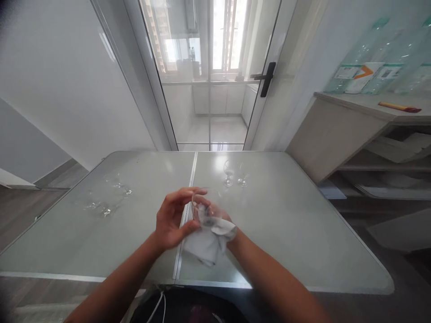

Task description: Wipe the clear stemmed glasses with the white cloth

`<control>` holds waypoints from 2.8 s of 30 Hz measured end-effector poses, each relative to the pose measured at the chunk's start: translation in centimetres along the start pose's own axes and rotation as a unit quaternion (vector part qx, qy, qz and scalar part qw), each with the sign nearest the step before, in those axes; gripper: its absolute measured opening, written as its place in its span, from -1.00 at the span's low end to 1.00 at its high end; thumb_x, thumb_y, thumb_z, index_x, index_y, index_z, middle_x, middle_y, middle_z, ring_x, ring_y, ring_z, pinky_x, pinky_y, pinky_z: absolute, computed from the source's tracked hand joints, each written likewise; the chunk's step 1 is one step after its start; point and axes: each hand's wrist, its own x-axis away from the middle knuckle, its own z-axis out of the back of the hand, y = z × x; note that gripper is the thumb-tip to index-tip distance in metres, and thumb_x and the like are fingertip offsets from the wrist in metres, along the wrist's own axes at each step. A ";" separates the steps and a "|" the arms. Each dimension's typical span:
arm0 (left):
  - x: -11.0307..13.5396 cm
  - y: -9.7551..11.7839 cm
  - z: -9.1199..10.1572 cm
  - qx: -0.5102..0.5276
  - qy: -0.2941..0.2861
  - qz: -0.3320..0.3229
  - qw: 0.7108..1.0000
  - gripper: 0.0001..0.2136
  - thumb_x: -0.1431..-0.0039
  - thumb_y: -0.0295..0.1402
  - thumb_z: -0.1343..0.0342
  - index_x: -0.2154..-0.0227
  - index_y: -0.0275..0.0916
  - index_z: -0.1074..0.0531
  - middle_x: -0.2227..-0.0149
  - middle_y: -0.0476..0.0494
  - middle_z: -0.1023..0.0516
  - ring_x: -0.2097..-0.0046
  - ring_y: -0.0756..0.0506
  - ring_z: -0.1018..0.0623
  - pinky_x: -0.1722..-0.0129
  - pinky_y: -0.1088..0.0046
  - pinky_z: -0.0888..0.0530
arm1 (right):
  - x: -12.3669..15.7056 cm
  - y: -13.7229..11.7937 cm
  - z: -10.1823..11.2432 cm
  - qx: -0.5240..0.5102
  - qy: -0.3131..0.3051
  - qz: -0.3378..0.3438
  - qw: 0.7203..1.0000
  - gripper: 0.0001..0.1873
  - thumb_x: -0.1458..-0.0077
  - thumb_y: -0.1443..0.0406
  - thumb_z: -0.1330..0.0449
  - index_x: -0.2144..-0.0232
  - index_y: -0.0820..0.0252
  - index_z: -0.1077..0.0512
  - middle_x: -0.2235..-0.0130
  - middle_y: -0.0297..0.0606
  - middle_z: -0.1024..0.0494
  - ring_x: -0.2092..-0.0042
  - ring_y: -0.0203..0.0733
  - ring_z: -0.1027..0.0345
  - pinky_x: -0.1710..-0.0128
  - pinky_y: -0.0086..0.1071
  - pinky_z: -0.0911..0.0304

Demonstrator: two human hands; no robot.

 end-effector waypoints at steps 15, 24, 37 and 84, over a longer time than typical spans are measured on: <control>2.2 -9.3 5.2 0.061 0.145 0.241 0.958 -0.39 -0.03 -0.22 -0.45 -0.15 -0.25 -0.45 -0.03 -0.35 -0.62 0.07 -0.19 -0.63 0.03 0.26 -0.55 | -1.9 -0.8 0.1 0.368 0.048 0.118 0.921 -0.67 -0.09 0.09 -0.33 0.15 0.12 -0.52 0.30 -0.27 -0.55 0.29 -0.12 -0.34 0.26 -0.35 -0.17; 2.8 -9.8 5.0 0.173 0.139 0.258 0.940 -0.27 0.05 -0.08 -0.49 -0.15 -0.28 -0.42 -0.11 -0.50 -0.57 -0.01 -0.31 -0.65 -0.01 0.11 -0.58 | -3.2 -0.5 1.1 0.123 0.041 -0.022 0.991 -0.59 0.08 -0.01 -0.40 0.47 0.20 -0.46 0.47 -0.30 -0.47 0.44 -0.24 -0.26 0.42 -0.37 -0.19; 2.8 -8.8 4.9 0.066 0.222 0.157 0.960 -0.39 0.03 -0.28 -0.51 -0.04 -0.07 -0.33 -0.14 -0.23 -0.48 -0.11 -0.24 -0.60 -0.15 0.09 -0.55 | -3.6 -0.4 1.7 0.043 0.190 0.140 0.971 -0.58 -0.07 0.04 -0.33 0.09 0.13 -0.52 0.11 -0.21 -0.62 0.11 -0.09 -0.48 0.11 -0.30 -0.36; 3.4 -8.4 4.5 -0.072 0.154 0.055 0.984 -0.36 -0.07 -0.44 -0.44 -0.16 -0.05 -0.28 -0.19 -0.26 -0.46 -0.16 -0.27 -0.58 -0.12 -0.01 -0.60 | -3.8 -1.0 2.8 0.197 0.189 0.135 0.953 -0.60 -0.06 0.01 -0.34 0.24 0.22 -0.52 0.30 -0.26 -0.58 0.29 -0.18 -0.40 0.28 -0.38 -0.28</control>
